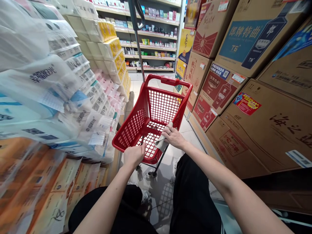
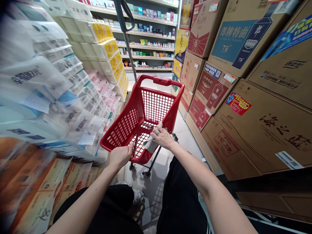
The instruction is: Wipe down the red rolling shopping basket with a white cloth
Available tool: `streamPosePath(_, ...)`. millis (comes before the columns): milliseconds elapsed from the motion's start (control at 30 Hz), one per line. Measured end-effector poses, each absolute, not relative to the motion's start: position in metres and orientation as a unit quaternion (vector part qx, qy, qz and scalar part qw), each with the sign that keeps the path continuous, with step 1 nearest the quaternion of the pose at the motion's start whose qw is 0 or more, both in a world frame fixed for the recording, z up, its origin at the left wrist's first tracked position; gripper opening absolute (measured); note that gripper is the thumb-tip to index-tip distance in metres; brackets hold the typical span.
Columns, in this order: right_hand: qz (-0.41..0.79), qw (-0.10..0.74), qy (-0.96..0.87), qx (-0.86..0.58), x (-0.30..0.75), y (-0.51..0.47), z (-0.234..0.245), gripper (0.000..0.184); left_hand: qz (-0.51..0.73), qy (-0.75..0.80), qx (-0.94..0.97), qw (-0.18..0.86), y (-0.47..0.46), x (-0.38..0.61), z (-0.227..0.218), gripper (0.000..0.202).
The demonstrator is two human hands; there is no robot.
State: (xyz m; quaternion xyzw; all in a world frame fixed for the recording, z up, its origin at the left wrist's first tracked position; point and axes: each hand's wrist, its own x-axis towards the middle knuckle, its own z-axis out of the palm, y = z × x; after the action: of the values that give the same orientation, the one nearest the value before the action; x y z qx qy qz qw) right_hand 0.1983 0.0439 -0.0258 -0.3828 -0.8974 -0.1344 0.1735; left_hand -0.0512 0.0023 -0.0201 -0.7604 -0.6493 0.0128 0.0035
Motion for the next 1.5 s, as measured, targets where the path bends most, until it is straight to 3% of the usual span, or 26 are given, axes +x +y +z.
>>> streamPosePath(167, -0.120, 0.129, -0.909, -0.379, 0.215, 0.057, -0.012, 0.028, 0.012, -0.651, -0.759, -0.002, 0.000, -0.051, -0.018, 0.078)
streamPosePath(367, -0.108, 0.104, -0.862, -0.484, 0.227, 0.082, 0.003, 0.038, 0.032, -0.661, -0.749, -0.032, 0.007, -0.048, -0.016, 0.077)
streamPosePath(500, -0.074, 0.136, -0.816, -0.557, 0.202, 0.070, -0.007, 0.048, 0.038, -0.666, -0.744, -0.048, 0.013, -0.044, -0.013, 0.075)
streamPosePath(900, 0.032, 0.272, -0.713, -0.646, 0.132, 0.008, -0.018, 0.045, 0.023, -0.676, -0.736, -0.041, 0.010, -0.037, -0.011, 0.077)
streamPosePath(1267, -0.001, 0.200, -0.643, -0.739, 0.158, 0.093, -0.002, 0.046, 0.015, -0.616, -0.785, -0.058, 0.002, -0.013, -0.011, 0.075)
streamPosePath(1500, -0.022, 0.181, -0.637, -0.749, 0.155, 0.078, 0.000, 0.035, 0.005, -0.622, -0.781, -0.059, 0.005, 0.006, -0.015, 0.069)
